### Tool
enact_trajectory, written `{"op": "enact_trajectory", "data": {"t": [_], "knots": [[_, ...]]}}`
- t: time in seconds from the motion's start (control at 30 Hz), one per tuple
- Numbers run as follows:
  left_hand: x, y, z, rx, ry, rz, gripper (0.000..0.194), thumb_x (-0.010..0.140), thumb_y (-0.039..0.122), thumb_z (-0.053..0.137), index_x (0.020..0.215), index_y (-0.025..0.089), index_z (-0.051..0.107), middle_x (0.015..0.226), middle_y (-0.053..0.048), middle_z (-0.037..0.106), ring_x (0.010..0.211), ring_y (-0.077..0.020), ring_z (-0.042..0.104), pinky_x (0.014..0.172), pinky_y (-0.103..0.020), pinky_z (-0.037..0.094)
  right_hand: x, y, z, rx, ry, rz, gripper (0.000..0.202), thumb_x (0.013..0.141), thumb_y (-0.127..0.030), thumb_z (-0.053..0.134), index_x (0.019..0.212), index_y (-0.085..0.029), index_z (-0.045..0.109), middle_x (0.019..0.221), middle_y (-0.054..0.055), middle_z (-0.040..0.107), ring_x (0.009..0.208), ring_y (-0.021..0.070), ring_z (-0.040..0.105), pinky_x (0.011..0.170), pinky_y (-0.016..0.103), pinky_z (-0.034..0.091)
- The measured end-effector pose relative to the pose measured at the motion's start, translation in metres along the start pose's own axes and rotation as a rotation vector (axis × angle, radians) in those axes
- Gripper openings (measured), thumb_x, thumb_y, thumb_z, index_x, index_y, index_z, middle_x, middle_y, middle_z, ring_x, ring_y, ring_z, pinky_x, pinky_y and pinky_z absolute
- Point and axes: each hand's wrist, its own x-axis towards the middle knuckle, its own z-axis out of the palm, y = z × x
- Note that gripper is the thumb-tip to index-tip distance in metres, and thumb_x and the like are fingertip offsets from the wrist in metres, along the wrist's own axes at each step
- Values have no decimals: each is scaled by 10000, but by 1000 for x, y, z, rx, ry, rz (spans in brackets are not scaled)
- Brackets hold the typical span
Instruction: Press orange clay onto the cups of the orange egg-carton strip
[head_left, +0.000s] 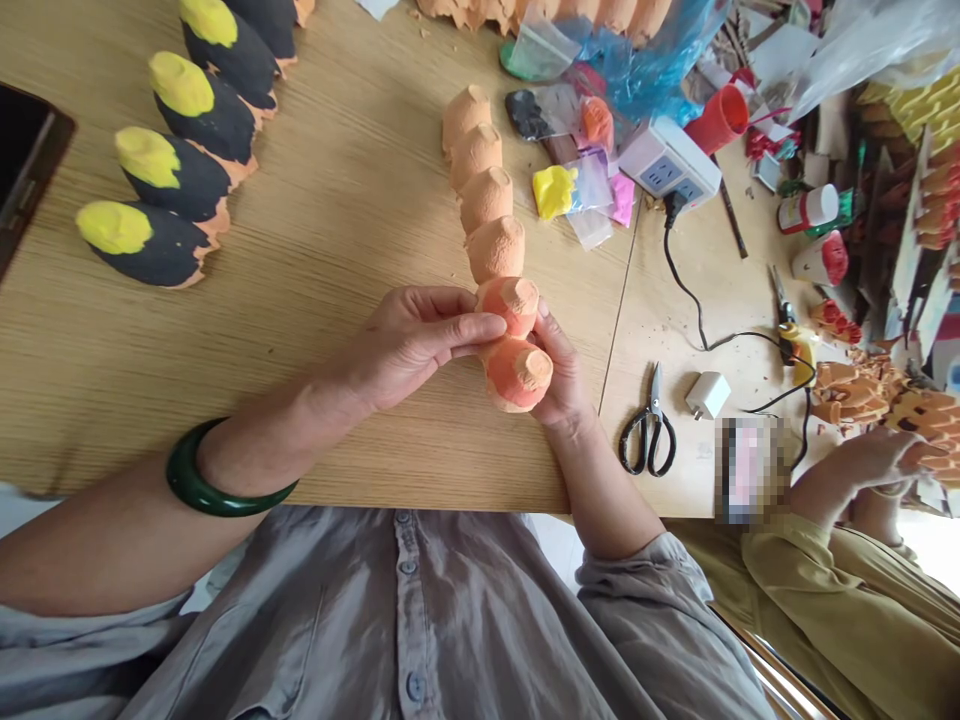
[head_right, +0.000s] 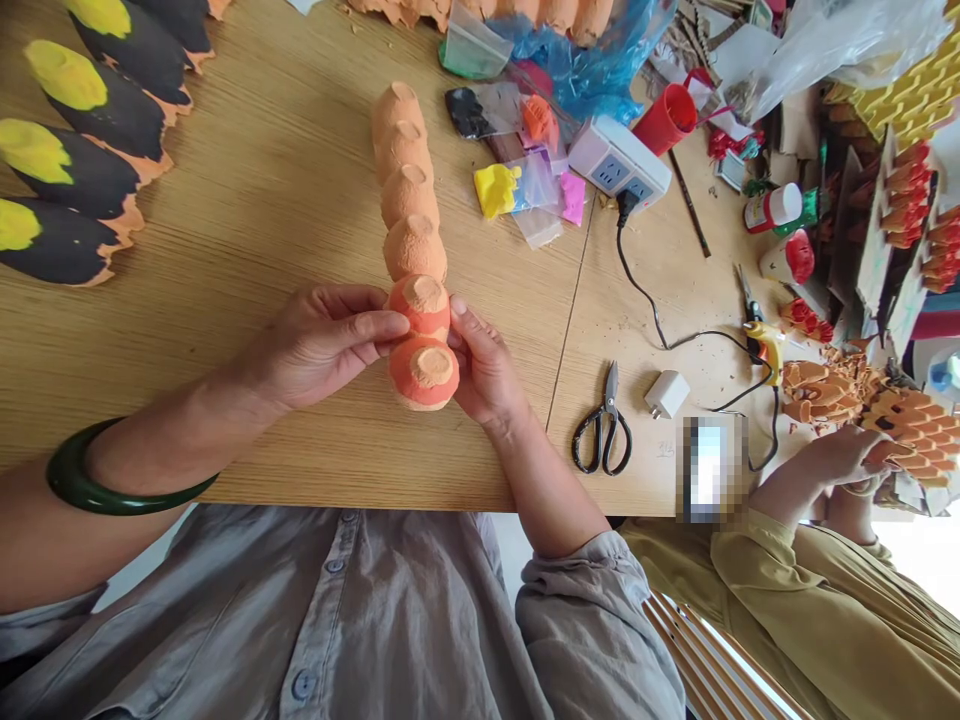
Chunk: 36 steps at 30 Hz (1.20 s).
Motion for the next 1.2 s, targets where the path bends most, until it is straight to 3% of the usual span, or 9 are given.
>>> {"op": "enact_trajectory", "data": {"t": [0.17,0.37,0.5,0.6,0.7,0.83,0.97,1.1,1.2], "knots": [[-1,1,-1,-7,-95,-37,212,930,345,1039,976,167,934,929,-16,850,960,-160,810,907,-244,664,-3,-10,9,213,-20,102,349,985,-602,850,849,-299,743,759,-42,710,713,157,618,740,307,593],[-1,-1,-5,67,-9,2,272,891,379,1100,966,168,946,918,-3,868,857,-125,780,822,-232,622,-3,-2,-1,204,-59,54,301,996,-502,882,821,-299,745,655,-84,557,652,137,530,714,281,554],[-2,1,-2,41,-53,16,269,887,397,1112,968,189,962,975,-3,904,903,-126,811,865,-222,639,-6,-4,-1,238,-69,38,242,945,-459,907,814,-283,804,694,-68,698,629,116,567,652,269,538],[-2,2,-1,14,-92,-21,192,926,342,1079,1011,208,972,962,2,897,922,-133,824,885,-224,657,-6,-9,3,234,-30,73,271,992,-441,800,778,-277,774,671,-67,705,615,103,585,638,263,527],[-2,1,-2,-2,-113,-26,195,948,362,1069,1040,215,979,944,0,885,904,-125,815,864,-204,654,-4,-10,5,193,27,89,303,1009,-474,777,774,-286,741,653,-85,679,609,96,575,633,259,513],[-1,-1,-3,12,-41,4,275,876,419,1131,954,207,974,936,-2,894,854,-109,798,833,-192,643,-4,-6,4,162,1,-2,502,840,-589,1024,709,-287,645,601,-106,523,563,103,467,567,255,479],[-1,-1,-3,26,-49,16,266,869,396,1135,953,200,975,949,-16,908,864,-123,814,836,-208,647,-5,-4,2,75,19,10,535,965,-713,909,760,-300,639,636,-76,500,630,153,534,616,298,519],[0,1,-5,14,-76,-65,275,901,389,1093,996,173,950,973,-37,894,925,-158,814,859,-246,658,-6,-6,3,89,13,-68,506,902,-641,944,722,-296,619,626,-75,475,567,137,395,528,302,413],[0,4,-8,111,-88,-131,367,893,455,1091,1046,161,931,1018,-59,897,964,-182,827,876,-266,667,-6,-7,3,106,16,-116,427,845,-591,977,757,-296,682,637,-69,522,560,138,410,503,307,399]]}}
